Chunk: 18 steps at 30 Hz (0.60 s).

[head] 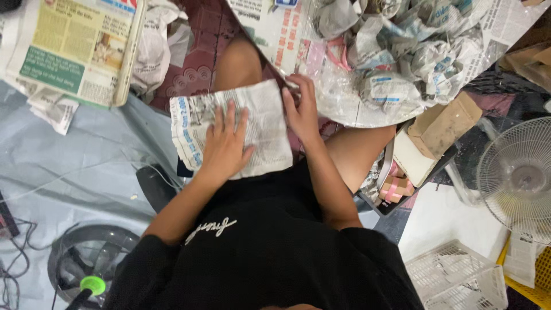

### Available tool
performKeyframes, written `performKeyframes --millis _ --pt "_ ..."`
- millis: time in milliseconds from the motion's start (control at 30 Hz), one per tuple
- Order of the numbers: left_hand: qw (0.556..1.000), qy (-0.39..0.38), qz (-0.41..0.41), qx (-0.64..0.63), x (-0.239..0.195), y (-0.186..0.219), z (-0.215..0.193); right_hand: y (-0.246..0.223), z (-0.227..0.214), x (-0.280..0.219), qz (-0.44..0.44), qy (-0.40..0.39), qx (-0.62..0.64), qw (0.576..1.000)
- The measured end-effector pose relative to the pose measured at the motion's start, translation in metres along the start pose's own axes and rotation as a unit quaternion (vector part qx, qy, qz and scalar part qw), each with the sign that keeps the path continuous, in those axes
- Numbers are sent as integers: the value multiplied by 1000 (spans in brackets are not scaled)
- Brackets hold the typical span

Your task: The person wraps small items in newspaper sheets, folds the paper around each item, and places the wrapped bundles into a black plastic basket. The process repeats with multiple items throughout the clip.

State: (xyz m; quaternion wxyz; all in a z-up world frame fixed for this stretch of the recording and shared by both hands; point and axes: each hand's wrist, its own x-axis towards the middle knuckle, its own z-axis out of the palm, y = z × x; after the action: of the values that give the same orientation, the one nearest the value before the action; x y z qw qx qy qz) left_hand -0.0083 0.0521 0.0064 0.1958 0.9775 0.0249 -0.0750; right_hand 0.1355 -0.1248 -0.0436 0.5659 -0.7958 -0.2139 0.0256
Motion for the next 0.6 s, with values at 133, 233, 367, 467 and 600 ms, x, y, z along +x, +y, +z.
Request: performKeyframes --millis 133,233,367,467,600 --pt "1000 -27 -10 -4 13 2 -10 15 -2 75 17 -4 -35 999" --pt "1000 -2 1 -18 21 -8 -14 54 -2 143 -36 34 -80 996" --pt "999 -19 1 -31 21 -16 -15 107 2 197 68 61 -32 995" --pt "999 -22 10 -28 21 -19 -16 142 0 211 41 64 -68 995" --pt "999 -23 16 -19 20 -22 -15 168 -2 214 -24 95 -118 988"
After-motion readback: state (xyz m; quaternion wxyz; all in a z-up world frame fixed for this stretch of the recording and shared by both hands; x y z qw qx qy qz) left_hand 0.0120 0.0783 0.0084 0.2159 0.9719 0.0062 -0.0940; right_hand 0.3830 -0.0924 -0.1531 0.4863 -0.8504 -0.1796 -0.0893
